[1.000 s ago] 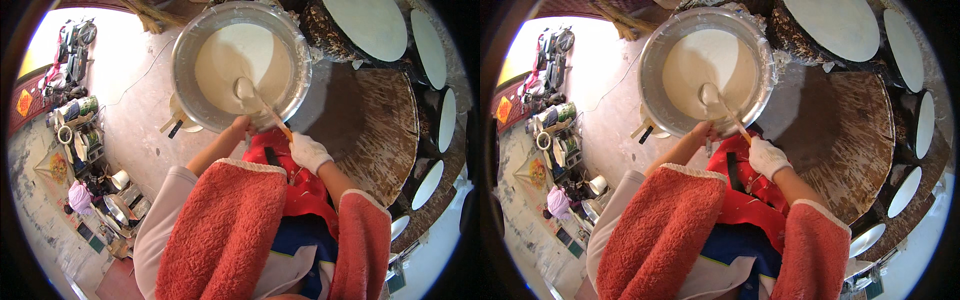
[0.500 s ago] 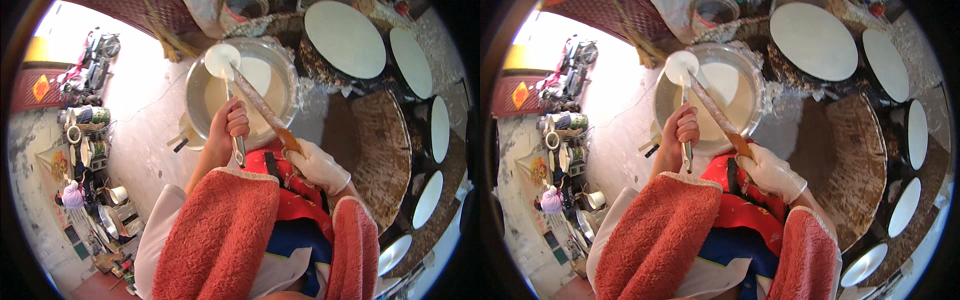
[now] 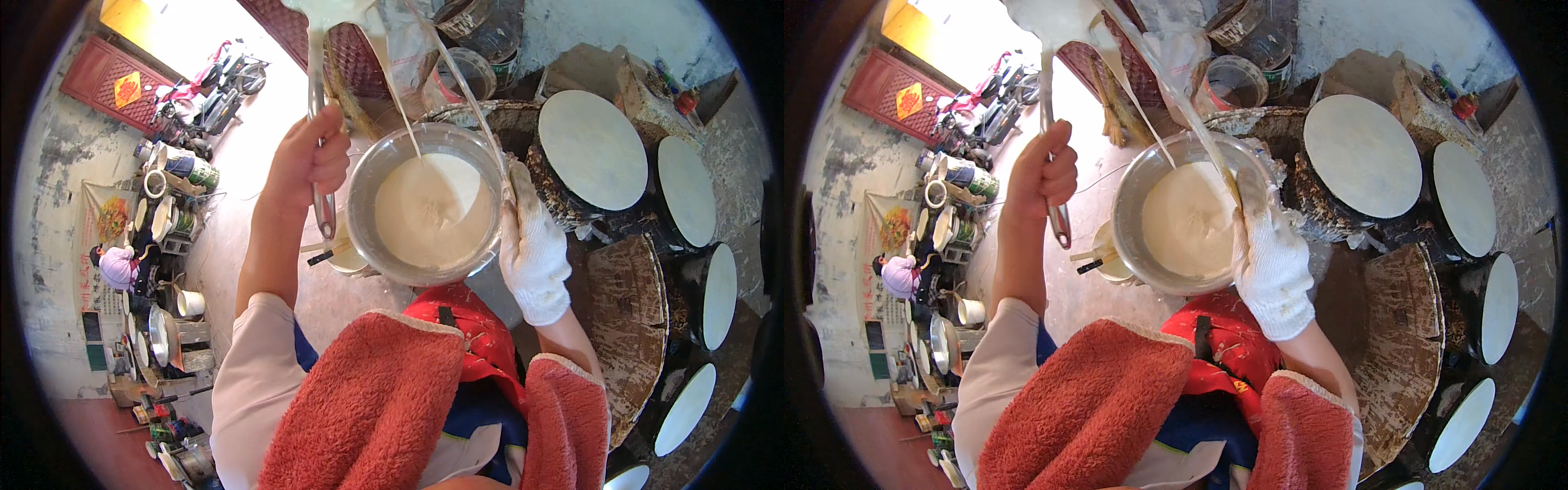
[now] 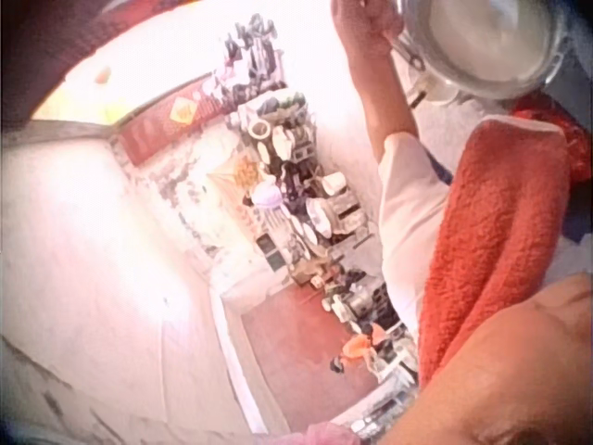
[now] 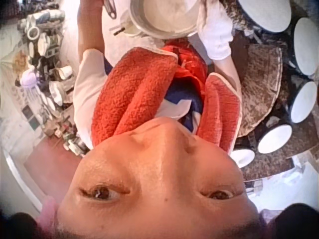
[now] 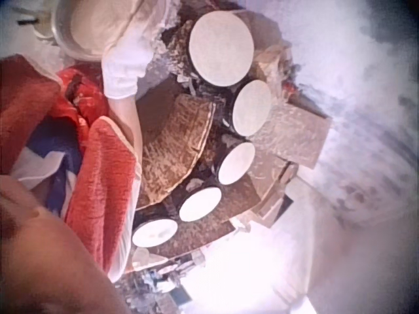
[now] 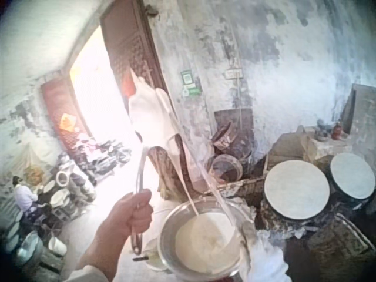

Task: The person repeatedly ladles batter onto multiple hot griddles, spreads it into thin circles, flips the crepes, and stacks them on a nearby surface. The process is continuous and involves managing several crepes at once.

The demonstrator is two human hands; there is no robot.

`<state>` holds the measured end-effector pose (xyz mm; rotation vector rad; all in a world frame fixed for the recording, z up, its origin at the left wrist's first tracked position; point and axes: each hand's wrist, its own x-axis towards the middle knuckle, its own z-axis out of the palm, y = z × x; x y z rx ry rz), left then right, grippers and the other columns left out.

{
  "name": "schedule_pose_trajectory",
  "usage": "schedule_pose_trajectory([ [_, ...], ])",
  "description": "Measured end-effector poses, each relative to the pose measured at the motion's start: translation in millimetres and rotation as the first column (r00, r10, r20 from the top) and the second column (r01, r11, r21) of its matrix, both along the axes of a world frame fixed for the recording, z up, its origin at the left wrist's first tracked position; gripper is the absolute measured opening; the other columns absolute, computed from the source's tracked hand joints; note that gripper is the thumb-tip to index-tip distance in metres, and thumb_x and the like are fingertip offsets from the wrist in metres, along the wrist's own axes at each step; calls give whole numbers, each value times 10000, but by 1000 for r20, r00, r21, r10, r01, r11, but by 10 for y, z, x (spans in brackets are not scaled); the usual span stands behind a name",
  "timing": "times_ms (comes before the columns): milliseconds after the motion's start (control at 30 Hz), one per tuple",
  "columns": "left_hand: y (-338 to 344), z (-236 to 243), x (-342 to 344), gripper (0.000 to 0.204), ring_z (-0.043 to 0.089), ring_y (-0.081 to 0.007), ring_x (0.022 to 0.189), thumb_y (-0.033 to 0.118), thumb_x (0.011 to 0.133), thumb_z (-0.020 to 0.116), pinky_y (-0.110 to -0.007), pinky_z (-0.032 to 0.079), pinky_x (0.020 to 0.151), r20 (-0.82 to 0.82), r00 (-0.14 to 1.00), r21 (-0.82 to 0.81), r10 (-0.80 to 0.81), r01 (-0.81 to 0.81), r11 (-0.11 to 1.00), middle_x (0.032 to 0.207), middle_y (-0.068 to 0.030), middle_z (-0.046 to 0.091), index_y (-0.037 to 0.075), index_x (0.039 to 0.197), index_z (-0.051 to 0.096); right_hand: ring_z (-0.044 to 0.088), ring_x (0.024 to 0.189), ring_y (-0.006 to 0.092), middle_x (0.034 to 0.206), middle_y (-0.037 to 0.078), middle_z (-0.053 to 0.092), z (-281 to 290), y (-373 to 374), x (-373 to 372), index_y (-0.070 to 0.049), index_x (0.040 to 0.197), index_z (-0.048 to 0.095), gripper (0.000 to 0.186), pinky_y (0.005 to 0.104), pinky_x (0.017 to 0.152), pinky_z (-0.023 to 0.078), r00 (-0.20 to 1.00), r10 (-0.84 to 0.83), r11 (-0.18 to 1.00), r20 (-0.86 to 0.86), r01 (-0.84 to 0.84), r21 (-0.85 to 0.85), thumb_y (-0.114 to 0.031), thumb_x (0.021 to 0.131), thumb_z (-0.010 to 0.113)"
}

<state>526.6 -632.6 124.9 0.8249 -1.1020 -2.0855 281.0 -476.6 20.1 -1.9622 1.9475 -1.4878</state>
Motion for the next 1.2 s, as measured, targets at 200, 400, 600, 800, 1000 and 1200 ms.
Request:
schedule_pose_trajectory([
  [200, 420, -948, 116, 355, 260, -73, 368, 294, 1021, 390, -253, 243, 336, -510, 840, 743, 187, 321, 587, 507, 66, 271, 146, 699, 357, 581, 650, 299, 855, 115, 540, -1232, 347, 81, -241, 1423, 429, 665, 408, 548, 494, 963, 32, 963, -267, 42, 268, -50, 812, 612],
  [400, 549, -1519, 258, 341, 307, -87, 385, 288, 1017, 393, -260, 284, 358, -383, 894, 760, 233, 161, 630, 515, 39, 299, 110, 730, 355, 610, 617, 322, 804, 126, 574, -1851, 1400, -319, -144, 1243, 578, 380, 424, 506, 502, 983, -3, 756, -183, 122, 643, -126, 864, 604],
  [600, 545, -2089, 394, 341, 416, -157, 374, 291, 984, 478, -331, 331, 369, 805, 564, -159, 184, -94, 983, 536, -4, 460, 51, 742, 476, 597, 587, 316, 818, 154, 587, -1619, 1606, -537, -76, 1198, 604, 411, 378, 468, 476, 985, -169, 962, -36, 173, 212, -3, 803, 688],
  [800, 695, -2482, -152, 370, 206, -44, 356, 298, 995, 463, -238, 218, 336, -292, 930, 944, 224, 242, 226, 505, 94, 241, 177, 667, 342, 594, 686, 285, 825, 146, 583, -1590, 1796, -390, -63, 1269, 583, 463, 349, 589, 481, 910, -354, 919, 217, 296, 260, -1, 817, 663],
  [1000, 1061, -2201, -971, 334, 224, -29, 355, 312, 1009, 444, -219, 165, 296, 110, 919, 655, -379, 220, 723, 495, 106, 225, 200, 699, 387, 635, 795, 270, 929, 169, 639, -1839, 2643, -482, -45, 1292, 561, 470, 333, 716, 512, 684, -664, 745, 301, 572, 344, -21, 832, 656],
  [1200, 1594, -1807, -2107, 329, 189, -47, 329, 361, 1034, 362, -230, 186, 296, -276, 722, 852, -634, 489, 186, 480, 89, 212, 170, 769, 399, 497, 1263, 261, 1316, 205, 545, -2066, 3812, -218, 21, 1337, 480, 474, 318, 1068, 360, 113, -853, 381, 509, 801, 462, -76, 891, 608],
])
